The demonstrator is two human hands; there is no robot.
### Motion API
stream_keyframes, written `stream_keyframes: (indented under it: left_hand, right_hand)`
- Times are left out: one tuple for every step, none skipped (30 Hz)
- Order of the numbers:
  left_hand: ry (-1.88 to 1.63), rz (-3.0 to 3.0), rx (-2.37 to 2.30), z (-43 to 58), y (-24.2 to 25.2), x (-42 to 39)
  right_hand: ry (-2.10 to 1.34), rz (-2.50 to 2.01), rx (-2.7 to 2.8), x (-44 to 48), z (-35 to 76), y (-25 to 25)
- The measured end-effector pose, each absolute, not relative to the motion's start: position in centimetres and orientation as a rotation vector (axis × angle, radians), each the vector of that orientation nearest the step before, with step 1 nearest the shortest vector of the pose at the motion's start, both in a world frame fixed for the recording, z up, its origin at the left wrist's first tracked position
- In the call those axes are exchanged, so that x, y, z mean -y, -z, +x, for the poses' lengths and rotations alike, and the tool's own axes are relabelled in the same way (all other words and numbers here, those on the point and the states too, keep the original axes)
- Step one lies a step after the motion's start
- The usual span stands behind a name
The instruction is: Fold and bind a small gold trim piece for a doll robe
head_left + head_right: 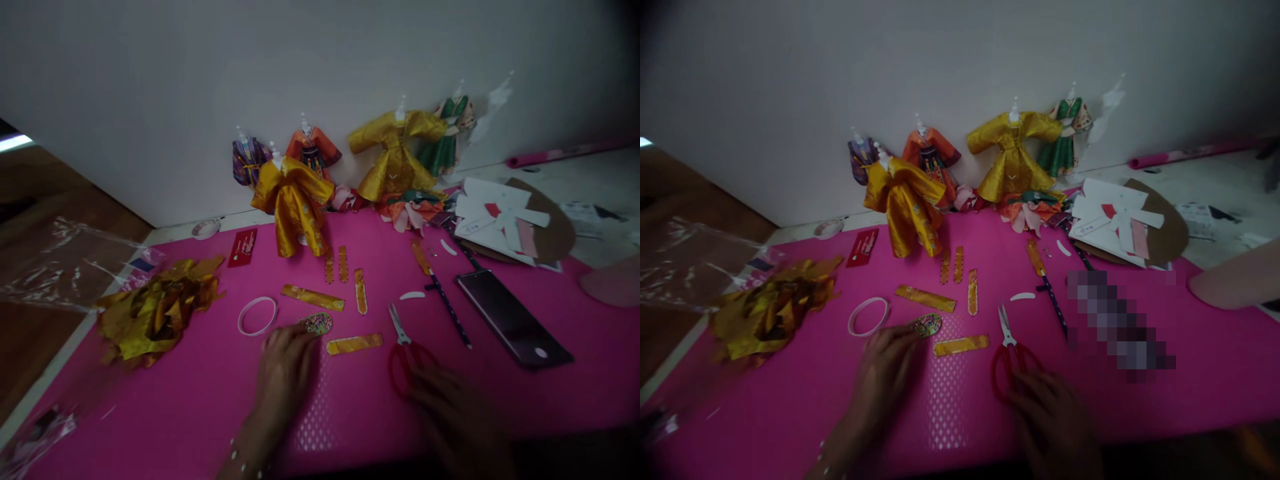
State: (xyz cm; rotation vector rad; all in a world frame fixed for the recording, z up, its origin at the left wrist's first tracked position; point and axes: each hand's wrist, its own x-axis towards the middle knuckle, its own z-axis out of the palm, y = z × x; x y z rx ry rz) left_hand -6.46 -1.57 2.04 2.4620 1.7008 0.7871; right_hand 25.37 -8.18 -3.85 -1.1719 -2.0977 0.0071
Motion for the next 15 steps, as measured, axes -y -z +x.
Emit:
stream_keyframes:
  left_hand:
    - [-0.781,2.481,-1.647,-6.1,-2.0,2.2]
    - [-0.775,2.499,-1.593,-5.7,-1.9,2.8]
    - [-0.769,2.515,-1.542,-5.4,-1.8,3.4]
    - [-0.761,2.528,-1.497,-5.1,-1.6,3.8]
    - [-0.752,2.537,-1.460,-4.9,-1.4,4.1]
    - [-0.742,2.541,-1.432,-4.7,-1.1,4.3]
    - [-0.733,2.543,-1.414,-4.5,-0.8,4.5]
    - [-0.728,2.542,-1.404,-4.5,-0.6,4.6]
    - [-0.728,2.540,-1.399,-4.4,-0.4,4.6]
    - [-0.732,2.537,-1.399,-4.4,-0.2,4.7]
    - [-0.742,2.534,-1.401,-4.5,-0.1,4.7]
    - [-0.755,2.529,-1.403,-4.5,0.0,4.8]
    - [-0.767,2.524,-1.405,-4.5,0.0,4.9]
    - [-0.779,2.516,-1.406,-4.5,0.0,5.1]
    - [-0.792,2.505,-1.408,-4.5,-0.1,5.3]
  right_hand:
    - [-0.007,-1.174,2.095,8.2,25.3,3.8]
    - [-0.008,-1.177,2.092,8.2,25.3,3.7]
    - [-0.012,-1.178,2.092,8.2,25.3,3.6]
    - [-0.018,-1.177,2.094,8.2,25.3,3.6]
    - [-0.023,-1.178,2.096,8.2,25.4,3.6]
    - [-0.027,-1.178,2.095,8.2,25.4,3.6]
    - [-0.030,-1.181,2.094,8.2,25.3,3.7]
    - [-0.031,-1.185,2.091,8.3,25.3,3.8]
    - [-0.033,-1.190,2.090,8.3,25.4,3.9]
    - [-0.032,-1.192,2.087,8.4,25.4,4.0]
    - [-0.033,-1.192,2.087,8.5,25.5,4.1]
    - [-0.030,-1.191,2.085,8.6,25.6,4.0]
    - [-0.028,-1.193,2.081,8.8,25.9,3.9]
    - [-0.022,-1.191,2.076,8.9,26.1,3.7]
    - [-0.026,-1.204,2.068,9.1,26.4,3.3]
